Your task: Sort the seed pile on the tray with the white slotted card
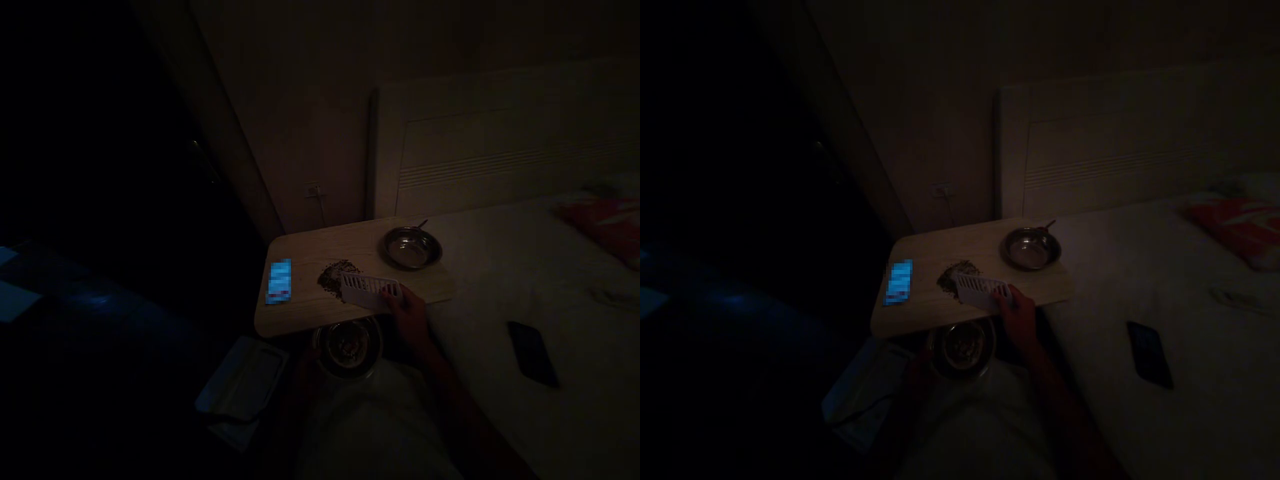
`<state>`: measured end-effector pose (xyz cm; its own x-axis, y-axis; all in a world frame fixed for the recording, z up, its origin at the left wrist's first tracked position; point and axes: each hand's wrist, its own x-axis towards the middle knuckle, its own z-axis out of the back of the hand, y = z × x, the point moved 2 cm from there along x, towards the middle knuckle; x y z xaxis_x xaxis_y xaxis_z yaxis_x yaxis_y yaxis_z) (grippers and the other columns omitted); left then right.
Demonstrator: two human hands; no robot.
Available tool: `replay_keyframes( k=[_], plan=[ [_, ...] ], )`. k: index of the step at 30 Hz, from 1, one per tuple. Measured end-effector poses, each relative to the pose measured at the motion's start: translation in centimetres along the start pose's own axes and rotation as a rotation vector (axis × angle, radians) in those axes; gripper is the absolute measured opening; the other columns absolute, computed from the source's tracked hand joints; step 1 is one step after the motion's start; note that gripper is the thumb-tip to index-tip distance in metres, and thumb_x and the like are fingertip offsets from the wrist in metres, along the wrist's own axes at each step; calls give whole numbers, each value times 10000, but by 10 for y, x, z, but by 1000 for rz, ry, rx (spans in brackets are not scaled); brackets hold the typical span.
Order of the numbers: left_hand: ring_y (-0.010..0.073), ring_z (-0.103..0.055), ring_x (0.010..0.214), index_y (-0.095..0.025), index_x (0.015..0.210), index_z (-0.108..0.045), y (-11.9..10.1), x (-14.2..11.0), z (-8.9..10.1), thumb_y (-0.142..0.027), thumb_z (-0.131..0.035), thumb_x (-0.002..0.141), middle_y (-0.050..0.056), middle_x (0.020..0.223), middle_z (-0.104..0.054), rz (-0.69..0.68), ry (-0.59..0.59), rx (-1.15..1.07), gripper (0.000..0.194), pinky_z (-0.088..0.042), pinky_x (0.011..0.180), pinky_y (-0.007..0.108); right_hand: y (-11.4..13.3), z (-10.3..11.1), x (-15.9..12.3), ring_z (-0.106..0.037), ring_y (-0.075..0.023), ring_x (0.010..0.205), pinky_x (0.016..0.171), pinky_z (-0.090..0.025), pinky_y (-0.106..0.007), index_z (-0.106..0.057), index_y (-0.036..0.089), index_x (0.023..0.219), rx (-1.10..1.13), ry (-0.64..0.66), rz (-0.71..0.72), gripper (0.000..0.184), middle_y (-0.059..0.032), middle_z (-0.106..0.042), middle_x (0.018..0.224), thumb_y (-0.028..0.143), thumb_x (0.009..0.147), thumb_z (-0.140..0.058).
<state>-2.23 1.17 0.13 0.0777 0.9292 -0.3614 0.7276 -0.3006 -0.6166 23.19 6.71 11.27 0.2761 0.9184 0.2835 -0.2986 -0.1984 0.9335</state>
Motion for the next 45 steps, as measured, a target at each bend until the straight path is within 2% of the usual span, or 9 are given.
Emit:
replay_keyframes(
  k=[4,9,13,16,21,26,30,37,45],
  plan=[
    [372,-462,1387,-235,1128,-747,0,1,0,-201,-779,662,61,1231,-735,12,2,-17,468,-344,1158,487,2,-1,-1,-654,-216,757,697,-486,-301,-721,178,922,-4,-17,20,310,-53,-750,864,473,886,-634],
    [409,-485,1358,-216,1041,-771,-3,0,-2,-185,-803,638,74,1161,-759,28,-6,-1,405,-348,1145,527,4,-2,-2,-655,-211,747,681,-485,-290,-703,180,923,-17,-5,38,295,-46,-744,844,461,903,-616],
    [382,-479,1372,-226,1002,-774,-6,-5,-5,-158,-779,655,72,1179,-754,-13,6,27,354,-319,1169,500,3,-2,-2,-660,-218,766,697,-486,-294,-703,184,916,-30,-8,53,280,-45,-742,845,452,899,-621],
    [368,-470,1383,-216,1027,-771,-6,-6,-6,-157,-763,678,79,1224,-739,-24,38,15,354,-309,1180,474,2,-2,-2,-657,-216,758,684,-484,-291,-702,185,914,-31,-10,45,283,-46,-741,842,456,898,-623],
    [368,-536,1322,-204,1129,-743,-1,-3,-5,-226,-773,709,91,1204,-746,50,82,-18,421,-312,1168,518,2,-1,-2,-654,-218,738,662,-483,-293,-707,183,907,-37,-8,23,296,-48,-742,828,467,891,-623],
    [376,-519,1336,-226,1118,-750,-3,-2,-8,-251,-801,671,72,1226,-739,23,99,-6,451,-361,1142,482,1,-1,-3,-646,-213,731,659,-475,-294,-707,179,901,-31,-22,29,294,-48,-736,823,461,888,-622],
    [382,-553,1295,-240,1014,-782,-6,-5,-15,-268,-831,632,62,1148,-769,56,84,-6,386,-400,1112,471,2,0,-3,-645,-214,719,654,-477,-297,-707,178,897,-39,-25,25,308,-50,-735,810,475,883,-624],
    [384,-543,1311,-206,1059,-766,-13,-16,-37,-246,-787,657,92,1188,-753,62,142,-33,404,-366,1140,497,1,0,-3,-655,-223,747,690,-487,-311,-695,181,896,-43,-36,25,321,-56,-738,830,492,886,-617],
    [381,-456,1393,-236,1078,-754,-16,-18,-38,-239,-781,641,63,1282,-715,-1,85,2,438,-338,1166,492,0,-1,-5,-650,-221,746,679,-489,-306,-707,182,911,-32,-41,20,322,-56,-742,834,488,888,-610]
  ],
)
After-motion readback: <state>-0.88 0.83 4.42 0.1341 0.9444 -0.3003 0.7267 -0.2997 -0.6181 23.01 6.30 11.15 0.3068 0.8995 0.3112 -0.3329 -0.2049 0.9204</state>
